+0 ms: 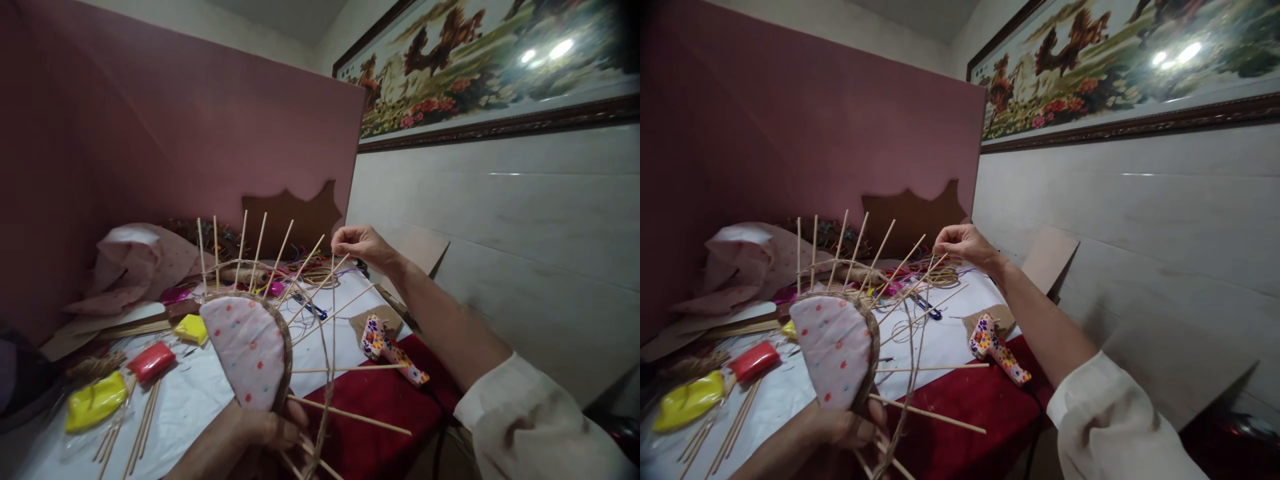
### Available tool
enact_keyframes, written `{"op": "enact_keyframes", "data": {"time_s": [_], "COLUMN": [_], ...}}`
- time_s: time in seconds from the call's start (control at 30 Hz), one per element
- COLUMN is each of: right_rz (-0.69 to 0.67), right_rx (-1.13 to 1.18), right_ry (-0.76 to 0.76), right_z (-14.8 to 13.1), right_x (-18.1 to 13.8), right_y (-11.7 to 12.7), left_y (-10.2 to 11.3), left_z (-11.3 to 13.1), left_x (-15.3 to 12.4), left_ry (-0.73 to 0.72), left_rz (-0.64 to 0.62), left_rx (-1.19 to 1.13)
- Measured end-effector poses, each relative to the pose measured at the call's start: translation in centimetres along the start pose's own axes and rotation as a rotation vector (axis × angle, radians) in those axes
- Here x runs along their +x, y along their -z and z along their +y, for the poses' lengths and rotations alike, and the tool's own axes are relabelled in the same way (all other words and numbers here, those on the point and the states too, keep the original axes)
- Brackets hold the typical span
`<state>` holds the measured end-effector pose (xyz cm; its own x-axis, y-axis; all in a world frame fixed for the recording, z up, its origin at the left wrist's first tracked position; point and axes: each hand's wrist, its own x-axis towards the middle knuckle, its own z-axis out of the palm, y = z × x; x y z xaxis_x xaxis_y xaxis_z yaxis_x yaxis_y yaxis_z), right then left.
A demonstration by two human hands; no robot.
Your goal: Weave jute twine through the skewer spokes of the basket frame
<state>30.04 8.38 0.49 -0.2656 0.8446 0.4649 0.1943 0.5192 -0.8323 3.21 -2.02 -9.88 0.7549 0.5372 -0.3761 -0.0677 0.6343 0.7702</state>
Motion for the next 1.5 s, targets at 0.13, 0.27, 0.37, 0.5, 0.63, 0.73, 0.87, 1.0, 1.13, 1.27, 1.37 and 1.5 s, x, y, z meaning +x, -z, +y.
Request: {"op": "enact_keyframes", "data": {"time_s": [0.13,0.27,0.37,0.5,0.63,0.73,0.87,1.0,1.13,1.27,1.37,1.5], "right_rz": [0.023,-0.015,0.007,0.103,0.192,0.232,0.231,0.251,0.26,0.375,0.392,0.288], "right_rx": [0.158,0.151,0.13,0.149,0.15,0.196,0.274,0.316,0.295,0.224,0.068,-0.058], "right_ry": [-0.056,-0.061,-0.027,-0.003,-0.008,-0.037,-0.124,-0.167,-0.143,0.006,0.172,0.306], "right_z": [1.8,2.5,2.5,2.9,3.7,4.1,4.0,4.2,5.0,5.6,5.8,6.2], "right_x": [-0.3,-0.6,-0.8,-0.8,-0.9,-1.3,-2.5,-3.5,-4.4,-6.1,-7.6,-8.6], "right_y": [-2.2,-5.0,-6.6,-7.7,-8.4,-9.2,-10.9,-12.3,-13.3,-14.2,-14.5,-14.6], "left_y": [-0.4,-0.7,-0.7,-0.6,-0.6,-0.6,-0.8,-1.0,-0.9,-0.5,-0.4,-0.4], "left_z": [0.1,-0.2,-0.3,-0.3,-0.1,0.1,0.2,-0.1,-0.3,-0.2,-0.2,-0.1], "left_x": [-0.3,-0.2,-0.2,-0.4,-0.6,-0.7,-0.7,-0.5,-0.4,-0.4,-0.4,-0.5], "left_ry": [-0.005,-0.003,0.001,-0.018,-0.025,-0.008,-0.034,-0.074,-0.148,-0.198,-0.247,-0.277], "left_rz": [-0.012,-0.037,-0.046,-0.059,-0.041,-0.035,-0.087,-0.042,-0.024,-0.01,-0.003,-0.04], "left_rx": [-0.039,-0.045,-0.051,-0.018,-0.008,-0.003,-0.013,-0.042,-0.071,-0.148,-0.197,-0.243]}}
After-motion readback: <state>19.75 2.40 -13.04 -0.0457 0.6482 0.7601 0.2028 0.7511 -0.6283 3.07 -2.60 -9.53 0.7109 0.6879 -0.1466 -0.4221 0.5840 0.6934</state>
